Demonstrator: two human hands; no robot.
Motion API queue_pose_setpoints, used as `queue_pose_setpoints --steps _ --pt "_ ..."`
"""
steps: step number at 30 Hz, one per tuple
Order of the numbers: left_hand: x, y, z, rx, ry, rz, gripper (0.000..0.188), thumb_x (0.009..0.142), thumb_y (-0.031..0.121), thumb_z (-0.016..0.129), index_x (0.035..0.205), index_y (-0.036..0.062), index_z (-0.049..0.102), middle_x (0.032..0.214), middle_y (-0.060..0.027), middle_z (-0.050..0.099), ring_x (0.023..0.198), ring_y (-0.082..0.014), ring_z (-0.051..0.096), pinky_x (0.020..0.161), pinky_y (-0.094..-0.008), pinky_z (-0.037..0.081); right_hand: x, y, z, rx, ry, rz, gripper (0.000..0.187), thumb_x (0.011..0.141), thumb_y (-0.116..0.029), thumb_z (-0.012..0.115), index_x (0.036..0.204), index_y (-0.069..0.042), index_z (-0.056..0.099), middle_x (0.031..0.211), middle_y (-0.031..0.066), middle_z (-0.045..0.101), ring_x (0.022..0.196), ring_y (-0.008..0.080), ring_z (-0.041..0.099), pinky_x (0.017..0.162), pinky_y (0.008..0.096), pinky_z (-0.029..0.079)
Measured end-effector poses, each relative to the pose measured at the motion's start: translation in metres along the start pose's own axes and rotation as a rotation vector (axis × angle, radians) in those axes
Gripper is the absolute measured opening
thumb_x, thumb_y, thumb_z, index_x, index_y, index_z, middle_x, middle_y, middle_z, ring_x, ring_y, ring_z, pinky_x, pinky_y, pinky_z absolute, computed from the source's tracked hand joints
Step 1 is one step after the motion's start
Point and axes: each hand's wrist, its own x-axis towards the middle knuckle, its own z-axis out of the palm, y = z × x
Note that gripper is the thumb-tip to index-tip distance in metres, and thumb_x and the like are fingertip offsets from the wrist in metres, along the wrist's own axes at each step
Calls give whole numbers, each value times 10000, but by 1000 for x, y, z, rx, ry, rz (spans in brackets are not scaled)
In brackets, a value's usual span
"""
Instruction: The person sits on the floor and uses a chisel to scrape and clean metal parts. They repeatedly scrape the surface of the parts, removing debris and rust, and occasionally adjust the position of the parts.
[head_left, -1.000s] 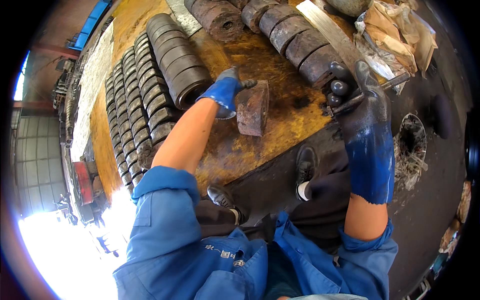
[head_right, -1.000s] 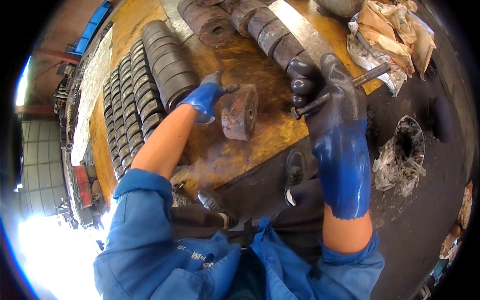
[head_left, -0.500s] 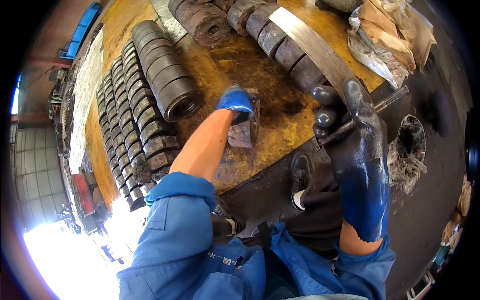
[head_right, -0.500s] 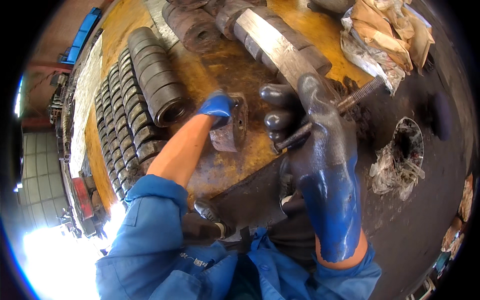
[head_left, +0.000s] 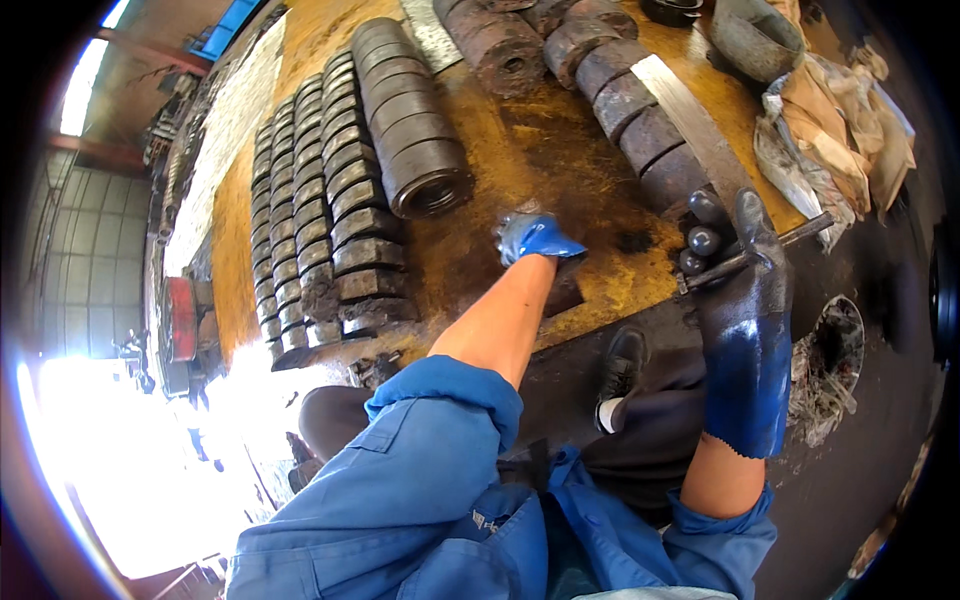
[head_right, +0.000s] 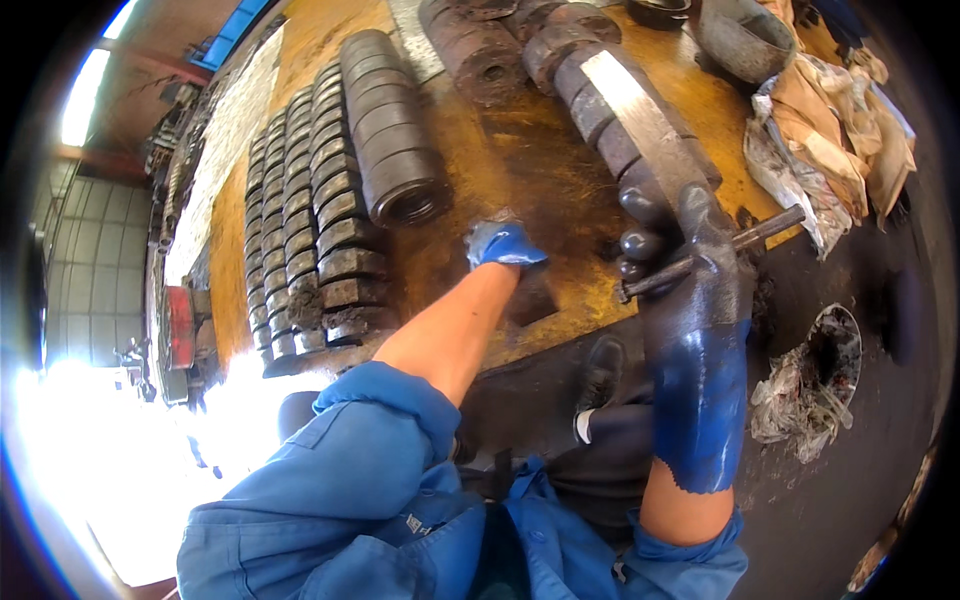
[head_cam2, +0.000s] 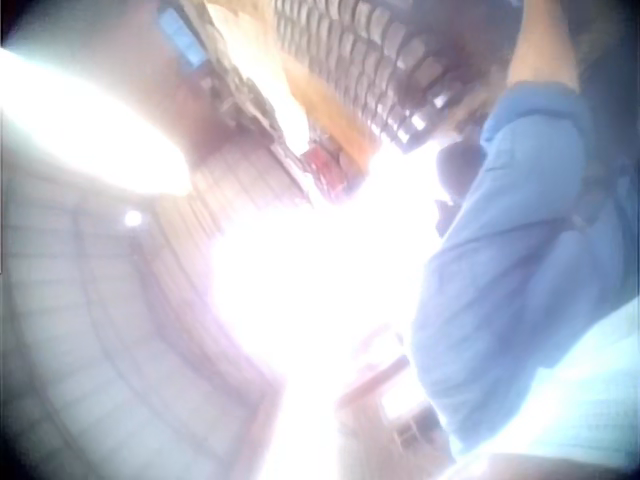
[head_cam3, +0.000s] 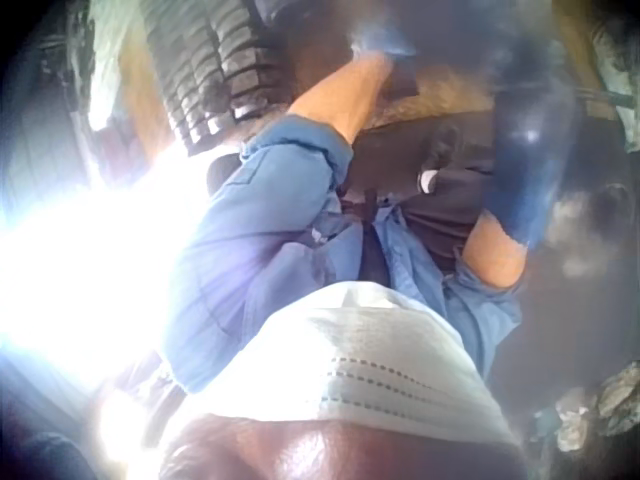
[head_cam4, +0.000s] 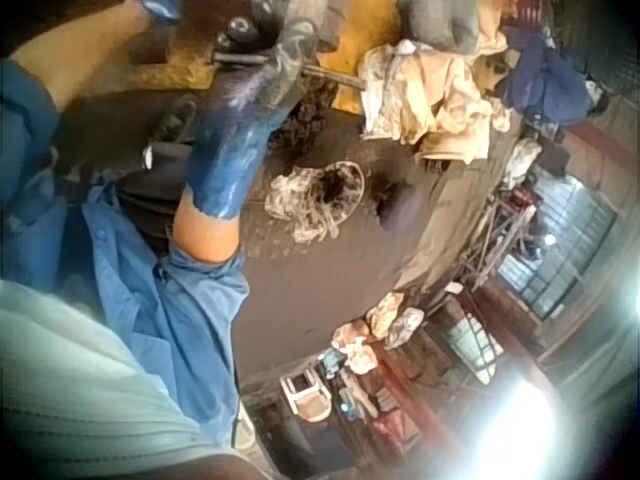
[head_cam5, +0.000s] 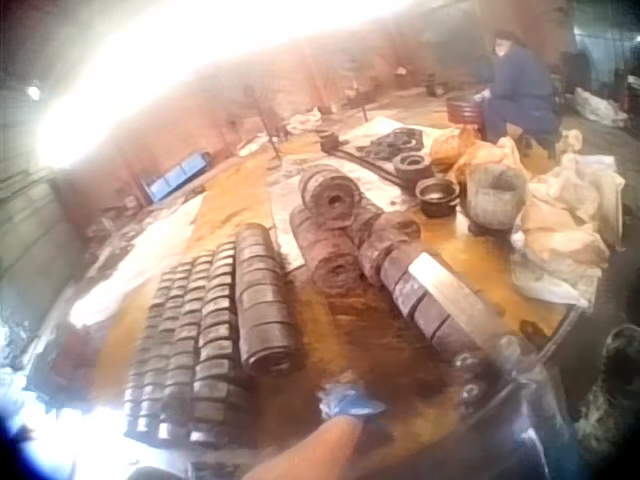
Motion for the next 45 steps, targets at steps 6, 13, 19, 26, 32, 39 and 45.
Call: queue_pose_setpoints --steps 6,13,19,26,32,39,45 --pt "-52 17 -61 524 -496 514 896 855 457 729 1576 84 350 1634 -192 335 1479 -366 375 1146 -468 408 15 2 -22 -6 -6 -28 348 993 -333 673 1187 -48 624 946 92 728 668 156 596 598 316 492" --pt "-38 -38 -78 673 -290 1085 1103 776 686 738 1624 172 256 1670 -153 272 1547 -365 233 1268 -467 196 6 6 -8 38 -82 -16 325 1011 -307 644 1216 -57 610 958 81 722 672 143 579 584 293 477" --pt "37 -47 -60 747 -250 1638 1159 685 698 789 1590 156 308 1623 -166 345 1511 -389 304 1238 -538 236 5 14 -2 -44 -35 -11 334 1015 -306 642 1239 -64 593 968 88 723 701 146 592 587 298 494" --pt "23 -50 -81 794 -299 1539 1153 702 659 799 1590 119 300 1619 -180 348 1497 -394 330 1224 -544 268 5 23 -1 -66 32 8 363 991 -302 682 1220 -23 642 917 91 706 696 149 596 627 287 491" --pt "-46 -53 -74 614 -226 1088 1122 752 650 761 1611 121 270 1629 -157 341 1488 -362 356 1202 -540 292 3 22 2 -138 -25 -14 404 988 -331 688 1236 -17 629 904 77 675 709 142 598 630 291 502" --pt "-89 -82 -35 198 -39 496 1120 773 685 744 1611 121 259 1581 -156 409 1465 -342 387 1163 -543 351 1 25 8 -105 -12 36 269 997 -325 668 1098 -76 657 891 68 712 673 155 588 581 311 482" --pt "-97 -131 -35 6 -2 484 1146 726 638 816 1576 72 295 1545 -214 432 1407 -386 447 1155 -456 389 -6 14 4 -89 -116 45 253 970 -261 718 1108 -61 648 906 85 702 677 167 598 590 326 501"
